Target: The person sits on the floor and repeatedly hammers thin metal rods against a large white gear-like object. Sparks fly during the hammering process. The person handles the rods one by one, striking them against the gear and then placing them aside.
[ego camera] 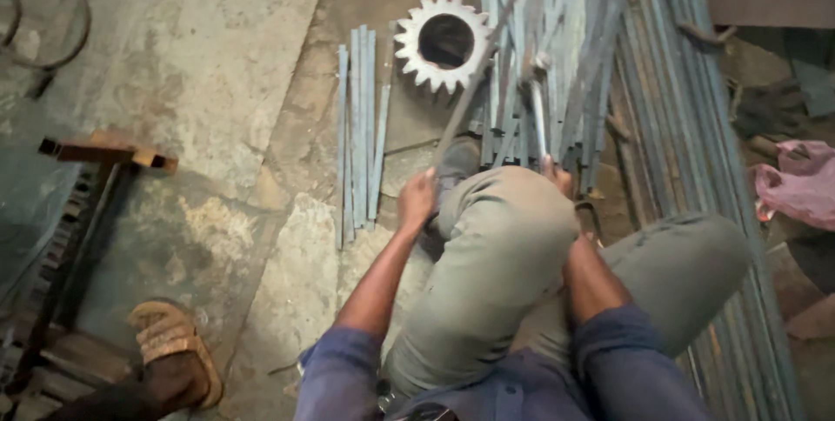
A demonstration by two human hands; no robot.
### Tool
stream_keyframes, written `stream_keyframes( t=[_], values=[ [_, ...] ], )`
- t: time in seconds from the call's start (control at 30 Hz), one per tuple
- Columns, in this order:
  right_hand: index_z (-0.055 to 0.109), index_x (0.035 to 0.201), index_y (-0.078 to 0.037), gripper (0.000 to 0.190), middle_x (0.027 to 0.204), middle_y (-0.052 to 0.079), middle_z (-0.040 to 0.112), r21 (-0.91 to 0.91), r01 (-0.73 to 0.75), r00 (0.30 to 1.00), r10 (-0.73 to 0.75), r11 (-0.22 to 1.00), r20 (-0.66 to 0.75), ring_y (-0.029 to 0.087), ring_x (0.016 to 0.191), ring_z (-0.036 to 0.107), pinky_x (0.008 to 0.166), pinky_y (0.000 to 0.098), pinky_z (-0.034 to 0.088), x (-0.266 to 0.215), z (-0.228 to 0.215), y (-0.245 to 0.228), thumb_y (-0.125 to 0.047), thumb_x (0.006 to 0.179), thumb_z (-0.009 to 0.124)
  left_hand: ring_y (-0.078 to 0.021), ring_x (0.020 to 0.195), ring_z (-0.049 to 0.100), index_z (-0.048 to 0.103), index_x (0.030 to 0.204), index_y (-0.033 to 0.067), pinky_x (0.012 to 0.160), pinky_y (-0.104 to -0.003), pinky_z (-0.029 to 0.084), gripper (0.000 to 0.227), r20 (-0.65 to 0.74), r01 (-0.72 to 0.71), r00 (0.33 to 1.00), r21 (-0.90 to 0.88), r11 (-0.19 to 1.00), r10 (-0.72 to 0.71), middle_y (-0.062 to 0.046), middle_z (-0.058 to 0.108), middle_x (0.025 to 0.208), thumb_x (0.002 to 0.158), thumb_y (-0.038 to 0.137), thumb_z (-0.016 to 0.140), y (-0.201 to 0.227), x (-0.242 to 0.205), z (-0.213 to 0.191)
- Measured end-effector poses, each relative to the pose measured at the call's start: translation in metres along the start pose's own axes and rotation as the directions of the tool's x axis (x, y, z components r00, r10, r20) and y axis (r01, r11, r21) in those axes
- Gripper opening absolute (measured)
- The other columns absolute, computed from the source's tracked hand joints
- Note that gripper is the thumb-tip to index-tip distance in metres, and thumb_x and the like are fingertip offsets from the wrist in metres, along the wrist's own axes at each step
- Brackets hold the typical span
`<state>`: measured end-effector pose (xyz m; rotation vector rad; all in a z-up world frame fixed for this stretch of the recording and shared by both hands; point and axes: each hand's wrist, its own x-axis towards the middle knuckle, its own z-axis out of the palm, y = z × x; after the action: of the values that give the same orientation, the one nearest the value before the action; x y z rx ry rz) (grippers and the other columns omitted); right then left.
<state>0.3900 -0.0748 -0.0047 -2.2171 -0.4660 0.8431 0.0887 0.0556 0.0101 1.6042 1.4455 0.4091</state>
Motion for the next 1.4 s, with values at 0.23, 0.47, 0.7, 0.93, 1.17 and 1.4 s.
stream_keyframes(
  t=[0.23,0.47,0.7,0.93,1.17,1.4],
  values=[
    [0.065,0.073,-0.002,0.066,0.058,0.006,0.059,0.017,0.013,0.992,-0.015,1.0,0.123,0.015,0.05,0.058,0.049,0.0371,0.044,-0.036,0.01,-0.007,-0.061,0.101,0.056,-0.0394,0.104,0.069,0.074,0.114,0.0077,0.089,-0.048,0.053,0.044,0.084,-0.162,0.982,-0.089,0.983,0.169,-0.02,0.072,0.109,0.094,0.044,0.06,0.092,0.034,0.025],
    [0.064,0.078,-0.002,0.06,0.061,0.006,0.059,0.071,0.031,0.985,-0.043,0.997,0.169,0.015,0.051,0.058,0.049,0.0361,0.044,-0.044,0.016,-0.015,-0.056,0.103,0.057,-0.0394,0.111,0.063,0.067,0.115,0.011,0.089,-0.052,0.051,0.033,-0.51,0.268,0.85,0.207,0.941,-0.13,-0.015,0.068,0.115,0.091,0.033,0.069,-0.076,0.063,-0.027],
    [0.063,0.083,-0.002,0.053,0.063,0.006,0.058,0.228,0.138,0.974,-0.174,0.964,0.147,0.015,0.052,0.057,0.049,0.0351,0.044,-0.01,0.017,-0.096,-0.051,0.104,0.058,-0.0359,0.114,0.061,0.064,0.124,0.0115,0.09,-0.051,0.052,0.048,-0.343,0.386,0.909,0.475,0.791,-0.238,-0.016,0.063,0.121,0.081,0.031,0.074,-0.143,0.012,-0.12],
    [0.063,0.088,-0.002,0.047,0.065,0.006,0.057,0.387,0.19,0.957,-0.258,0.902,0.132,0.015,0.053,0.056,0.049,0.034,0.044,-0.021,0.007,-0.158,-0.045,0.106,0.058,-0.0374,0.107,0.066,0.067,0.111,0.0089,0.088,-0.05,0.055,0.036,-0.264,0.332,0.938,0.493,0.804,-0.225,-0.018,0.068,0.115,0.081,0.029,0.069,-0.121,0.016,-0.134],
    [0.062,0.093,-0.002,0.041,0.067,0.006,0.057,0.502,0.263,0.931,-0.354,0.824,0.092,0.015,0.054,0.055,0.049,0.033,0.043,-0.037,-0.016,-0.213,-0.04,0.107,0.059,-0.0415,0.098,0.07,0.072,0.106,0.0022,0.088,-0.05,0.054,0.051,-0.422,0.373,0.842,0.003,0.928,-0.337,-0.024,0.074,0.102,0.091,0.05,0.067,-0.096,0.013,-0.111],
    [0.061,0.099,-0.002,0.035,0.07,0.006,0.056,0.564,0.255,0.927,-0.365,0.786,0.09,0.015,0.055,0.055,0.049,0.032,0.043,-0.09,-0.04,-0.21,-0.035,0.109,0.06,-0.0219,0.08,0.069,0.067,0.107,0.0004,0.072,-0.037,0.054,0.042,-0.462,-0.171,0.884,-0.467,0.868,-0.074,-0.013,0.073,0.086,0.099,0.041,0.063,-0.035,-0.009,-0.093]
  ],
)
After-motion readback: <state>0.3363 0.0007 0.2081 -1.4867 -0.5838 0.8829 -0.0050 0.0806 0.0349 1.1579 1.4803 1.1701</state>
